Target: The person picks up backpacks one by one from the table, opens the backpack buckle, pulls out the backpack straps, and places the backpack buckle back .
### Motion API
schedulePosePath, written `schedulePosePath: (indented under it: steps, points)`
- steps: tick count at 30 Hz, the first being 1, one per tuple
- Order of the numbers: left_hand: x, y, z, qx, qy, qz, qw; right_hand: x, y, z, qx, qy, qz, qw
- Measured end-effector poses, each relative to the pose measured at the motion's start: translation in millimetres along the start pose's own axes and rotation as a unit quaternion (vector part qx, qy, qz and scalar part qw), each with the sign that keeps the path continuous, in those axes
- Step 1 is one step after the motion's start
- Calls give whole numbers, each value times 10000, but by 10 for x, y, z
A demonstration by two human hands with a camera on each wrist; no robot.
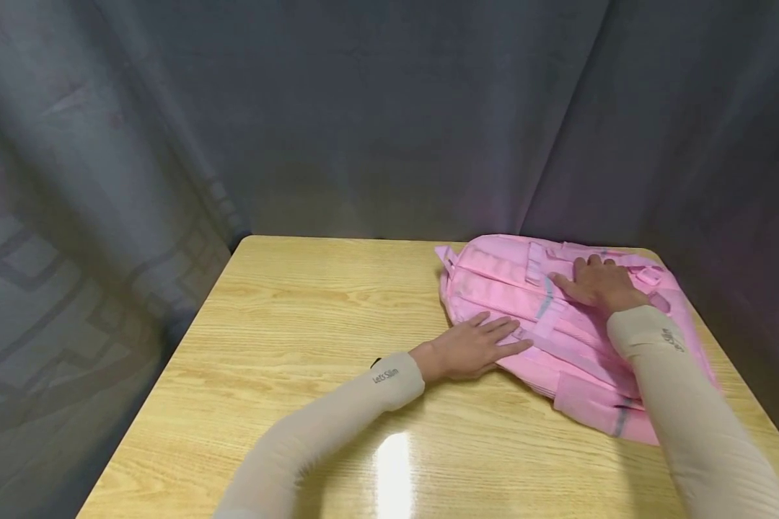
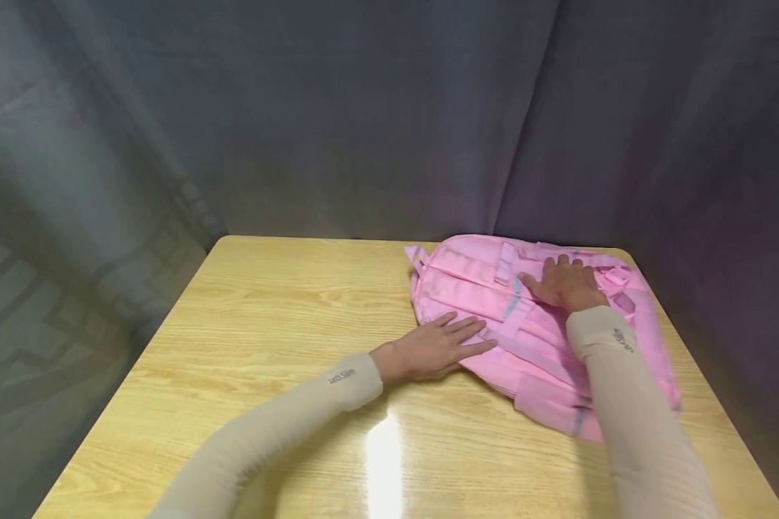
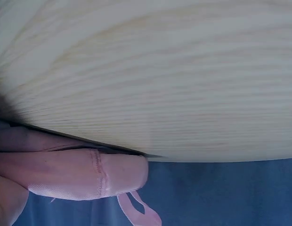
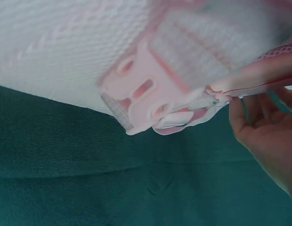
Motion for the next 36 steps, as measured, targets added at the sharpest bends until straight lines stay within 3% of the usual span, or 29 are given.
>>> schedulePosePath:
  steps: [11, 21, 32, 36]
  points:
    - [81, -53, 132, 160, 125, -45, 9998, -163, 92, 81, 65, 161, 69, 9998]
    - [105, -45, 33, 93, 154, -38, 9998, -300, 244, -44, -283, 216, -357, 9987]
    - [111, -12, -62, -227, 55, -108, 9997, -281, 68, -276, -878, 28, 486, 9949]
    - [110, -3, -75, -246, 52, -92, 9996, -292, 44, -337, -1005, -74, 491, 9937]
Point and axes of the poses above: each hand's wrist, its own x-axis away from the middle knuckle, its own y-axis out of the back of the hand, z = x × y, the point moved 8 cm from there along -x, towards the middle knuckle, and after that the axes turned 6 degrees about z, right-handed, at the moved point
